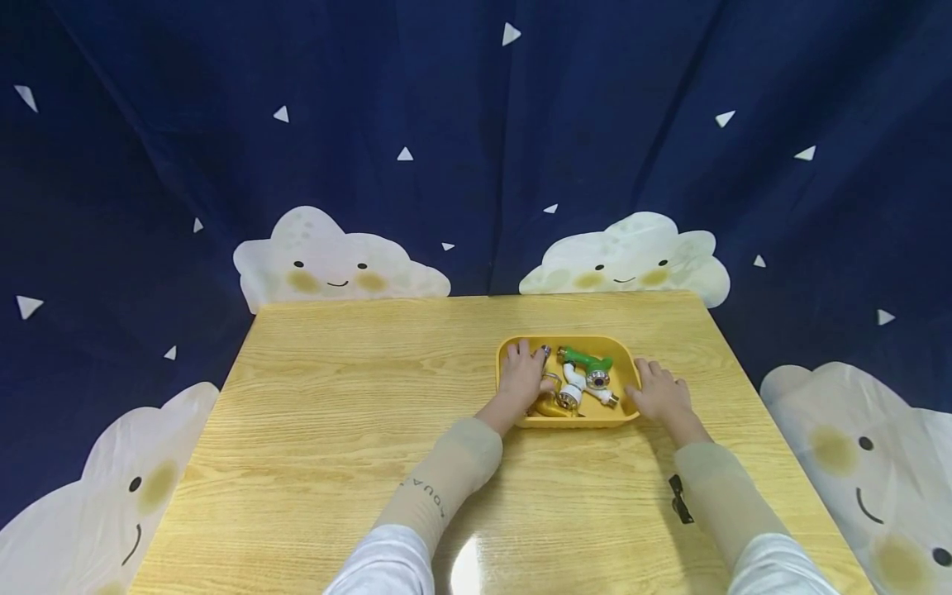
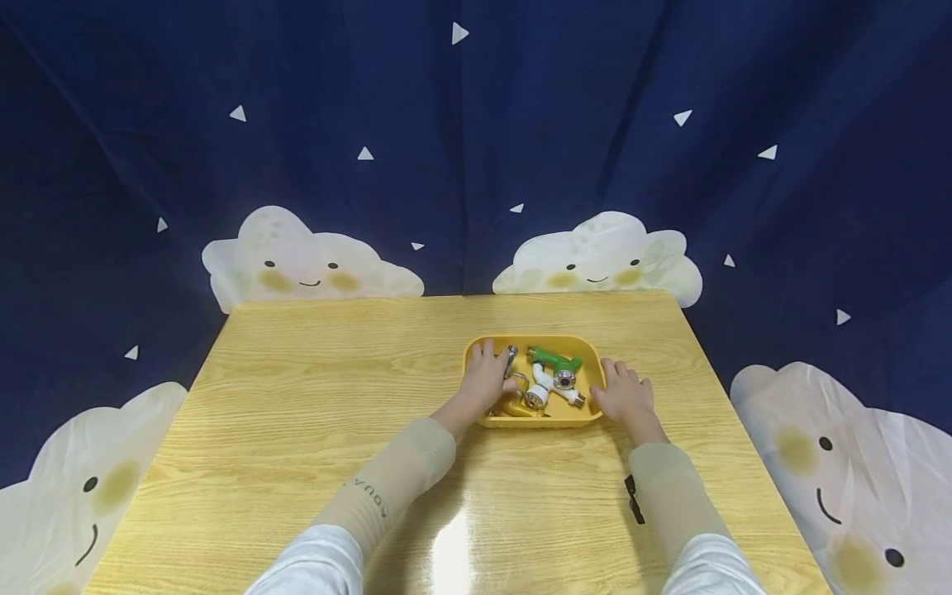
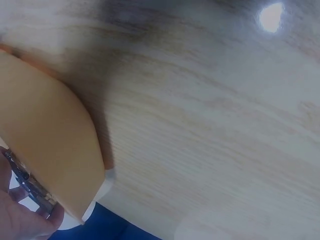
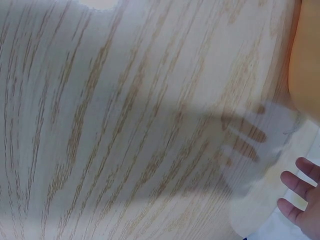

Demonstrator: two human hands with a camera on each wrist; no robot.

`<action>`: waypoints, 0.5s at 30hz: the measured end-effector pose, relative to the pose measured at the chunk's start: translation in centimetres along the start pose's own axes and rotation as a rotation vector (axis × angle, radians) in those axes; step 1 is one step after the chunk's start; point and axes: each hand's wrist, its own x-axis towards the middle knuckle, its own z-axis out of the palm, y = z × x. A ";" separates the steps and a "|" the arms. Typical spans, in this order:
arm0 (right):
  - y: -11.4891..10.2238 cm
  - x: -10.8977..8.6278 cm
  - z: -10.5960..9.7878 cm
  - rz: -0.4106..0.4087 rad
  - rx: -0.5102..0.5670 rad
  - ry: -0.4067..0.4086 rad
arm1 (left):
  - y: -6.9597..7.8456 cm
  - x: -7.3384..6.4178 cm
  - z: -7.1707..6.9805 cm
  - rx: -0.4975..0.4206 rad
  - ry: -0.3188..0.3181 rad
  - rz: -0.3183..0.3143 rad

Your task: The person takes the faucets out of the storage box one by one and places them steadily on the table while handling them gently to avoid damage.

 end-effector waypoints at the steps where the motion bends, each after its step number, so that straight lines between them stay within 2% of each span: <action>1: 0.0 0.0 0.0 0.001 0.001 -0.001 | -0.1 0.1 -0.1 -0.006 0.006 0.005; 6: 0.0 0.0 0.0 0.005 0.006 -0.005 | -0.5 0.5 -0.5 -0.028 0.015 0.013; 15: -0.1 -0.1 -0.1 0.004 0.002 -0.005 | -1.7 1.2 -1.7 0.007 0.041 0.028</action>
